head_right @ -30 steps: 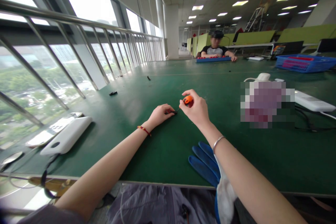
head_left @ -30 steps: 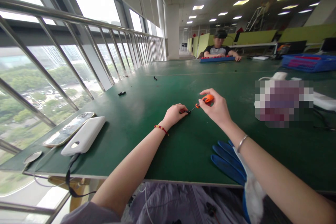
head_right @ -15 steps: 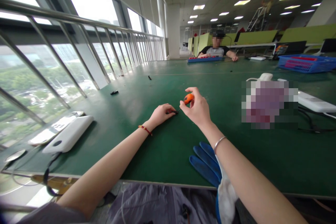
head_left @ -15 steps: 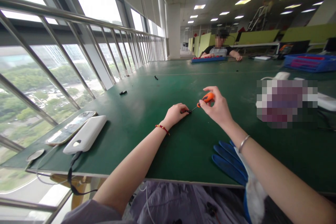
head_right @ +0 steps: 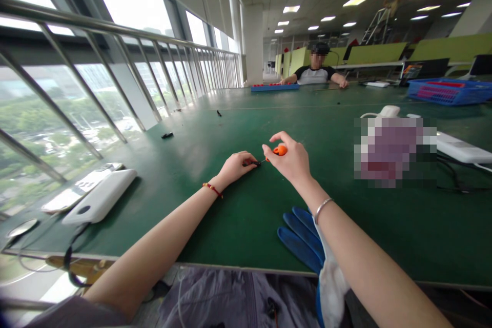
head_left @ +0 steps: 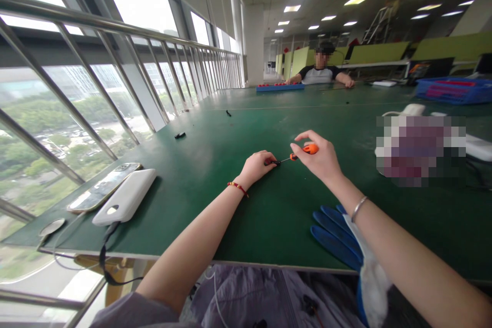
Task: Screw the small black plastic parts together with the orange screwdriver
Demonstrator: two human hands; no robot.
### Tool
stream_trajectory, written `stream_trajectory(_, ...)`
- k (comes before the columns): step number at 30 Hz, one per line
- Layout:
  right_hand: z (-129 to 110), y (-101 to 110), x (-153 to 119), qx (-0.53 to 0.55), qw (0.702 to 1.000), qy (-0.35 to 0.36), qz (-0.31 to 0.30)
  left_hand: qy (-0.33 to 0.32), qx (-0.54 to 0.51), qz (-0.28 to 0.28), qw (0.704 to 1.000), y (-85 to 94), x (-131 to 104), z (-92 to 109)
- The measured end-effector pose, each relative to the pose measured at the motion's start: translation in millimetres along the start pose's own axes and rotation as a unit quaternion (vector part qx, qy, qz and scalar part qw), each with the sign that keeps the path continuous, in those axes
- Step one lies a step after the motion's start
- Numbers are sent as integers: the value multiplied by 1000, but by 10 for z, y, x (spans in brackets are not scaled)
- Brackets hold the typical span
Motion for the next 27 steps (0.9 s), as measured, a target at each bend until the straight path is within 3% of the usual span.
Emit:
stream_trajectory(7,-34,-14,-6,35,999,35,9,2,-1,2,1000,-6,0,-16)
stream_trajectory(14,-13,-32,-12,6,1000,3,-7,1,-4,-1,1000,-5,3,-5)
stream_trajectory(21,-50,-22,-14,34,998,46,13,6,-4,0,1000,-16,4,-24)
stream_trajectory(27,-7,-62,-12,11,1000,12,-12,-1,-5,2,1000,-16,8,-17)
Point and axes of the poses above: each hand's wrist, its own x-axis towards the middle knuckle, its own y-axis out of the back of the hand, z = x × y, the point moved 7 cm from there along x, towards the middle knuckle, and after that the axes turned 6 degrees about -z, right-handed, at the moved point
